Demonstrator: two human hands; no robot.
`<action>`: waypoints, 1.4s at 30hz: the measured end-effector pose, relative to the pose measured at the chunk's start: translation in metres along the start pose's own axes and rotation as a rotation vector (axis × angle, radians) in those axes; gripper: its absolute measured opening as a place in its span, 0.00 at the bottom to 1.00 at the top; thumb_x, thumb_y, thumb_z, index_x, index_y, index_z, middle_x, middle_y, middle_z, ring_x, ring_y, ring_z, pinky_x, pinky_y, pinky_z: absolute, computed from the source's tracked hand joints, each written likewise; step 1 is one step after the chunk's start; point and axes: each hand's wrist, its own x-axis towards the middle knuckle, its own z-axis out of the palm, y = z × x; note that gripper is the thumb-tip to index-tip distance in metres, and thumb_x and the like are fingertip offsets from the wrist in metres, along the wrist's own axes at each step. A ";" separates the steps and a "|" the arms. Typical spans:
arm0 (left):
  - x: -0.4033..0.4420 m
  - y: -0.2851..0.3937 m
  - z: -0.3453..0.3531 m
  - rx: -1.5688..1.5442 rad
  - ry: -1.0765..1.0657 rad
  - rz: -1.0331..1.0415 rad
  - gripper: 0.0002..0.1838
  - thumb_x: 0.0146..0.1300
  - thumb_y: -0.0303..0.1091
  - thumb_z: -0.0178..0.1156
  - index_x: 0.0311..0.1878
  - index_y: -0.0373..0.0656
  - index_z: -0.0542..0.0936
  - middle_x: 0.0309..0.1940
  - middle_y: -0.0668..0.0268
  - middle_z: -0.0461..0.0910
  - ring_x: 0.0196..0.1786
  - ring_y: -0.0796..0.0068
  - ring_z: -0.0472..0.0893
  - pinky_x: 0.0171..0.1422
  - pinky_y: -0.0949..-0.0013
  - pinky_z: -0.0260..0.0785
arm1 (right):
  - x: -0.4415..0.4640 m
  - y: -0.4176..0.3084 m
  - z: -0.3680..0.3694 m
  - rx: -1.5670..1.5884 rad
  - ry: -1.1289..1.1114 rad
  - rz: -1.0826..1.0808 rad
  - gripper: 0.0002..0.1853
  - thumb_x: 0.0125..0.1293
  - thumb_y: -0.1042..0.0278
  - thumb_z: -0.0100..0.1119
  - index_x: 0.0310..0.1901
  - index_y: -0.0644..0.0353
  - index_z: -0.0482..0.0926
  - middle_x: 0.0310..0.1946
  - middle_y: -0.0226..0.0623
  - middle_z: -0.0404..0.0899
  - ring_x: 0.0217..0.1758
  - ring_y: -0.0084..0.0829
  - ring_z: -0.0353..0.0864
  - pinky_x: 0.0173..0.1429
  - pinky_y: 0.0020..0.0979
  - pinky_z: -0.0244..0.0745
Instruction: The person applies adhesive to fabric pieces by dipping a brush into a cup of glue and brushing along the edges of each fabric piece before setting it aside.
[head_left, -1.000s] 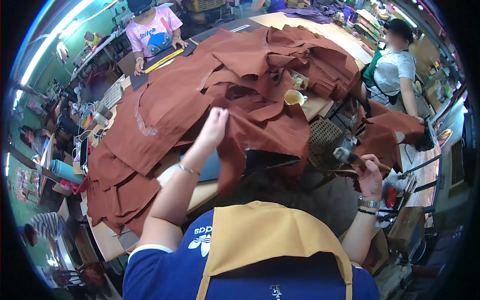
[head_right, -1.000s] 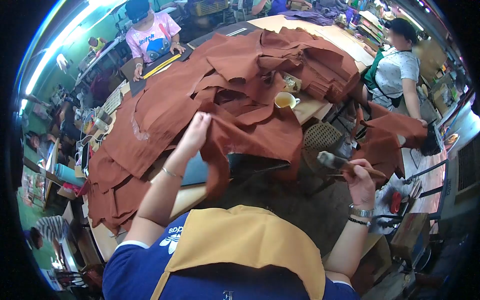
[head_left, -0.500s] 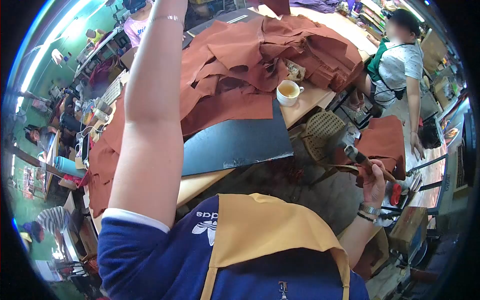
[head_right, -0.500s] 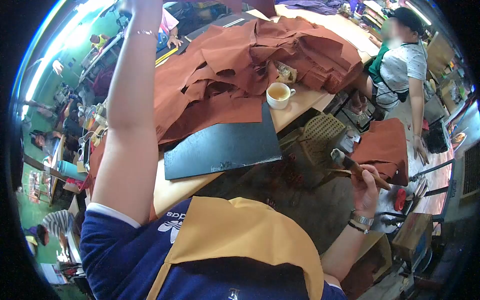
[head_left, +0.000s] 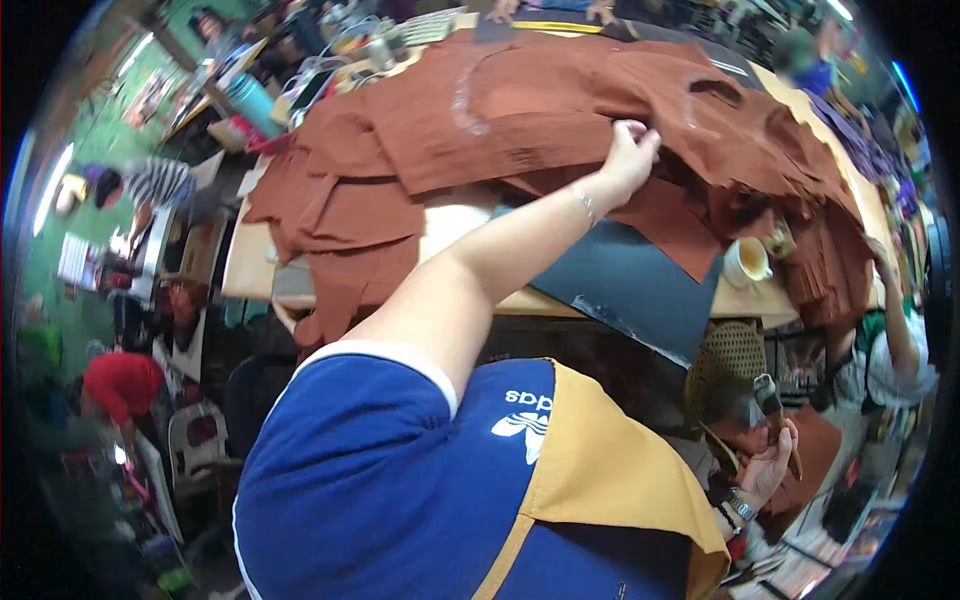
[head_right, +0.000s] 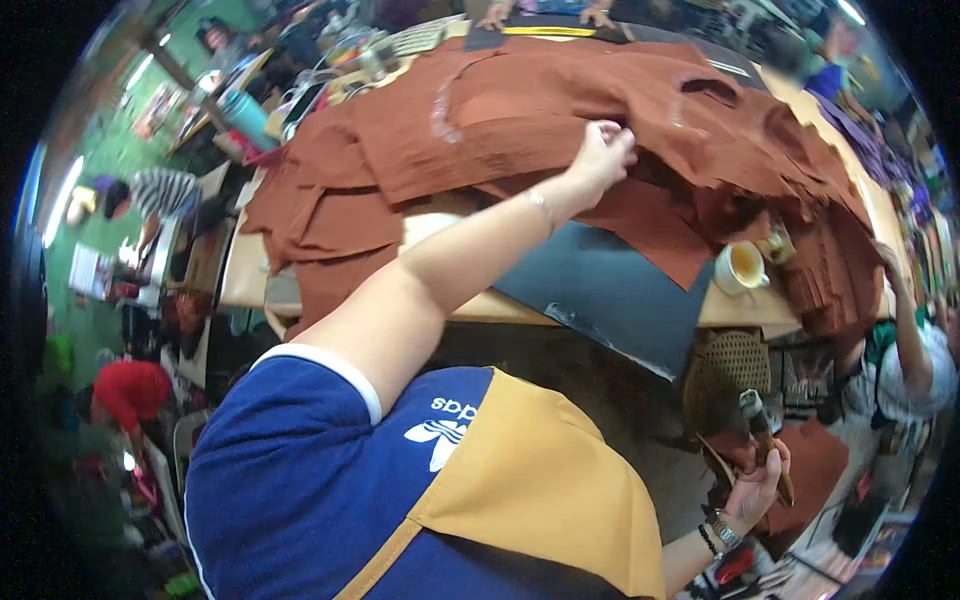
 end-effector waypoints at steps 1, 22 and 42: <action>-0.010 -0.023 -0.020 0.168 -0.034 0.233 0.22 0.71 0.37 0.60 0.60 0.39 0.64 0.50 0.60 0.73 0.44 0.71 0.75 0.54 0.65 0.72 | 0.010 0.005 0.002 -0.027 0.061 -0.014 0.14 0.75 0.66 0.59 0.57 0.63 0.76 0.53 0.34 0.81 0.54 0.28 0.82 0.59 0.29 0.79; -0.215 0.070 -0.352 1.379 0.579 -0.041 0.15 0.66 0.50 0.63 0.49 0.53 0.86 0.57 0.62 0.83 0.64 0.56 0.78 0.71 0.40 0.62 | 0.084 -0.007 0.177 -0.563 -0.178 -0.383 0.14 0.79 0.55 0.53 0.45 0.60 0.73 0.42 0.42 0.85 0.44 0.28 0.85 0.51 0.30 0.83; -0.156 0.251 -0.028 0.595 -0.594 1.037 0.08 0.73 0.35 0.59 0.49 0.42 0.80 0.33 0.57 0.83 0.35 0.61 0.85 0.39 0.62 0.75 | 0.046 -0.006 0.278 -0.593 -0.609 -1.018 0.43 0.44 0.56 0.87 0.53 0.56 0.61 0.61 0.47 0.73 0.69 0.44 0.73 0.70 0.39 0.69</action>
